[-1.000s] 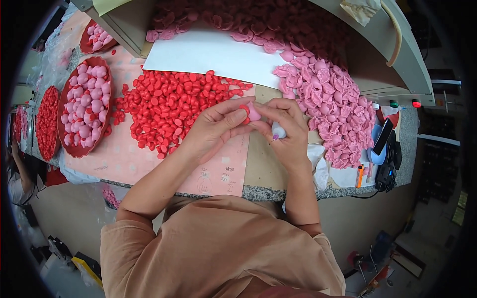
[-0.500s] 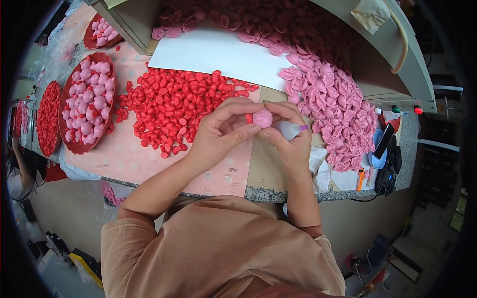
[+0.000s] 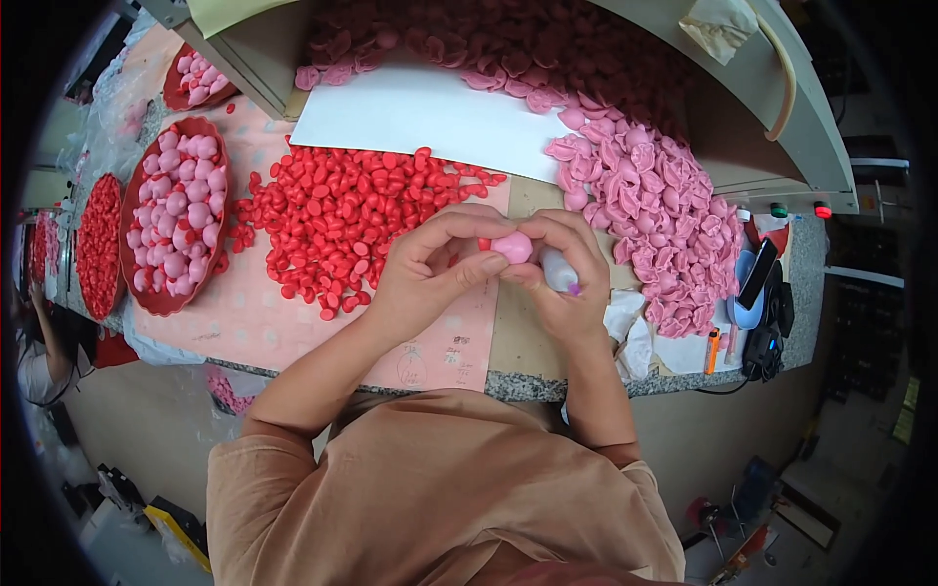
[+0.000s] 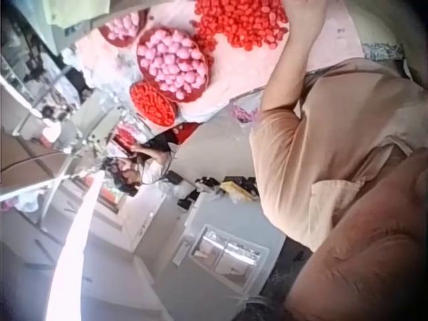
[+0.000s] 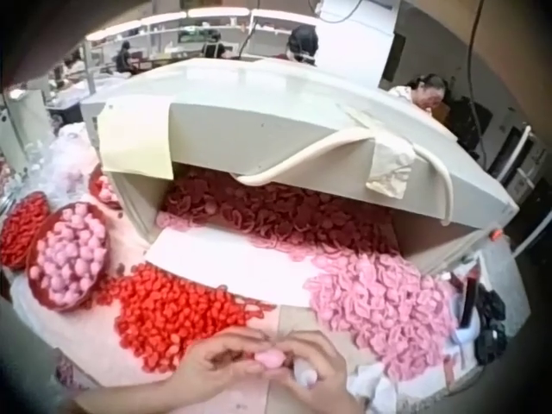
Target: Assembling small plastic toys by gluing red components onto pink bases at a factory workstation.
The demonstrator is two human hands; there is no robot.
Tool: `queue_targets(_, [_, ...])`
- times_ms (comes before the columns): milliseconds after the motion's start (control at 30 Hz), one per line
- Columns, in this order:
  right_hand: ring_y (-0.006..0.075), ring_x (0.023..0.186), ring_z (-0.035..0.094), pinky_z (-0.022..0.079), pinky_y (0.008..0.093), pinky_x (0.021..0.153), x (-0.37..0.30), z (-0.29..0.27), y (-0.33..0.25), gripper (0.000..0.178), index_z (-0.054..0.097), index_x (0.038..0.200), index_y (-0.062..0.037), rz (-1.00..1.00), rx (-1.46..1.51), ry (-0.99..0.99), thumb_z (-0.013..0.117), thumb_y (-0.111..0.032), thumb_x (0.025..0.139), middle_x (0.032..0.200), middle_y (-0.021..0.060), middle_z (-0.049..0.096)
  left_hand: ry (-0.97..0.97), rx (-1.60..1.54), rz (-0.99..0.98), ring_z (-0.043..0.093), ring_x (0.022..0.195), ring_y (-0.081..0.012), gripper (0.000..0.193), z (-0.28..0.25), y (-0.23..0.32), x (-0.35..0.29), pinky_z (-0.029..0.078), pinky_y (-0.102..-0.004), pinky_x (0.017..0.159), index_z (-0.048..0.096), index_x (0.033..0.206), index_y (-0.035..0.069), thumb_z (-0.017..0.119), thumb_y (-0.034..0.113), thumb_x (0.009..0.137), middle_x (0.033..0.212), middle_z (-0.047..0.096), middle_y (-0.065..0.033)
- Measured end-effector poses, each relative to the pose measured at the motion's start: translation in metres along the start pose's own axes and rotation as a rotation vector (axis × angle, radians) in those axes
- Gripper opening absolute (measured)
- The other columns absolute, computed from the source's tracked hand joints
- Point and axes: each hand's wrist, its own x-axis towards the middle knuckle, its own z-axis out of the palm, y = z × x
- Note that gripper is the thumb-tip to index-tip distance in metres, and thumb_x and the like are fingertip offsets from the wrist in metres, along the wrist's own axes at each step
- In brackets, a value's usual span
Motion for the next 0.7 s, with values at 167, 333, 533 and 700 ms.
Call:
queue_targets(167, [0.0154,0.090,0.054,0.045,0.0253,0.073,0.001,0.004,-0.002,0.040,0.061,0.101,0.0000,-0.025,0.032,0.047,0.079,-0.009,0.066,0.100,0.0078,0.053,0.028,-0.045,0.009,0.053,0.105,-0.0179,0.023,0.004,-0.006,-0.002,0.042,-0.0305,0.092,0.057,0.108,0.002,0.060,0.001,0.085,0.111,0.055,-0.0105])
queue_targets(333, [0.0164,0.089,0.055,0.046,0.0250,0.072,0.000,0.008,-0.004,0.039,0.062,0.102,-0.0007,-0.068,0.036,0.084,0.077,-0.005,0.067,0.099,0.0073,0.053,0.143,-0.321,-0.072,0.053,0.105,-0.0185,0.017,0.008,-0.011,-0.007,0.043,-0.0314,0.091,0.057,0.104,0.006,0.058,0.008,0.088,0.113,0.055,-0.0110])
queue_targets(533, [0.0189,0.091,0.056,0.047,0.0286,0.076,0.001,0.009,-0.009,0.038,0.061,0.104,-0.0003,-0.071,0.004,0.075,0.075,-0.003,0.068,0.101,0.0092,0.054,0.094,-0.307,-0.044,0.054,0.104,-0.0195,0.016,0.008,-0.010,-0.003,0.044,-0.0320,0.090,0.057,0.104,0.007,0.057,0.010,0.089,0.114,0.053,-0.0108])
queue_targets(700, [0.0180,0.092,0.055,0.047,0.0284,0.076,0.002,0.008,-0.013,0.036,0.061,0.104,-0.0008,-0.091,-0.006,0.063,0.074,-0.005,0.071,0.101,0.0103,0.054,0.086,-0.264,-0.052,0.054,0.105,-0.0192,0.015,0.003,-0.011,-0.006,0.044,-0.0341,0.091,0.057,0.105,0.010,0.056,0.012,0.090,0.118,0.052,-0.0094])
